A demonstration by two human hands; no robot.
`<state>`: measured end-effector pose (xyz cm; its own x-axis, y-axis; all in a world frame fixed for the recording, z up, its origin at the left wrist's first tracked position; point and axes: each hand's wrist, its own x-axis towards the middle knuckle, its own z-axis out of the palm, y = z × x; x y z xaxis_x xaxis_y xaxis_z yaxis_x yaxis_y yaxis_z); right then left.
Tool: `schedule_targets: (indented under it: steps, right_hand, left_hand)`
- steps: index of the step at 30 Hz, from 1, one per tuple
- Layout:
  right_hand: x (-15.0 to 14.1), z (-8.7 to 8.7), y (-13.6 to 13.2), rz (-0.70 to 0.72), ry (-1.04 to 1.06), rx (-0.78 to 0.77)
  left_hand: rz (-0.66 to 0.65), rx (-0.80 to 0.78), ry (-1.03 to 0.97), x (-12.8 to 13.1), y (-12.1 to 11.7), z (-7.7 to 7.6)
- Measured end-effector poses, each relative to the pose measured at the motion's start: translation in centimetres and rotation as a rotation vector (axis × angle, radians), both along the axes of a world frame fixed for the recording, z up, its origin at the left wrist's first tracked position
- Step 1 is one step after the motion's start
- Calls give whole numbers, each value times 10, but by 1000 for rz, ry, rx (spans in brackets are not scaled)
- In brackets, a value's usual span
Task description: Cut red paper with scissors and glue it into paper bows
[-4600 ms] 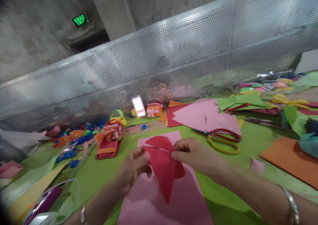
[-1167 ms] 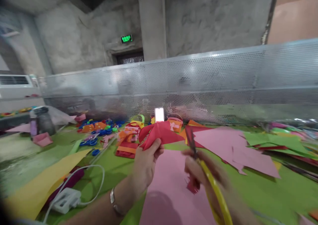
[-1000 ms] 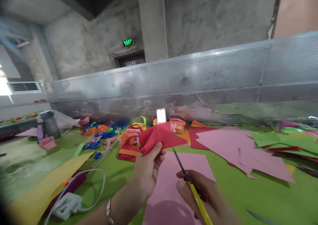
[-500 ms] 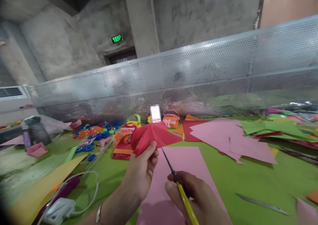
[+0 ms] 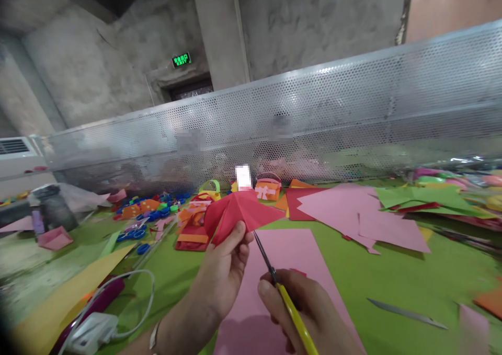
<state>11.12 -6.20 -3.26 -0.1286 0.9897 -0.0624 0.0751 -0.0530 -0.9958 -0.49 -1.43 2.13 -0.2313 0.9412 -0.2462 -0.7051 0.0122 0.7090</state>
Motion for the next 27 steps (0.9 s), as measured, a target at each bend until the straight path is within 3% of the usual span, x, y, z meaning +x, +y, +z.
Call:
schedule_targets:
  steps: [6, 12, 19, 27]
  right_hand:
    - [0, 5, 7, 19, 58, 26]
    - [5, 1, 13, 91, 37, 46]
    - [5, 3, 14, 117, 52, 93]
    - [3, 0, 13, 75, 68, 61]
  left_hand:
    - [-95, 64, 66, 6, -2, -17]
    - [-166, 66, 89, 9, -5, -22]
    - [-113, 40, 233, 9, -4, -31]
    - [-138, 85, 215, 11, -9, -33]
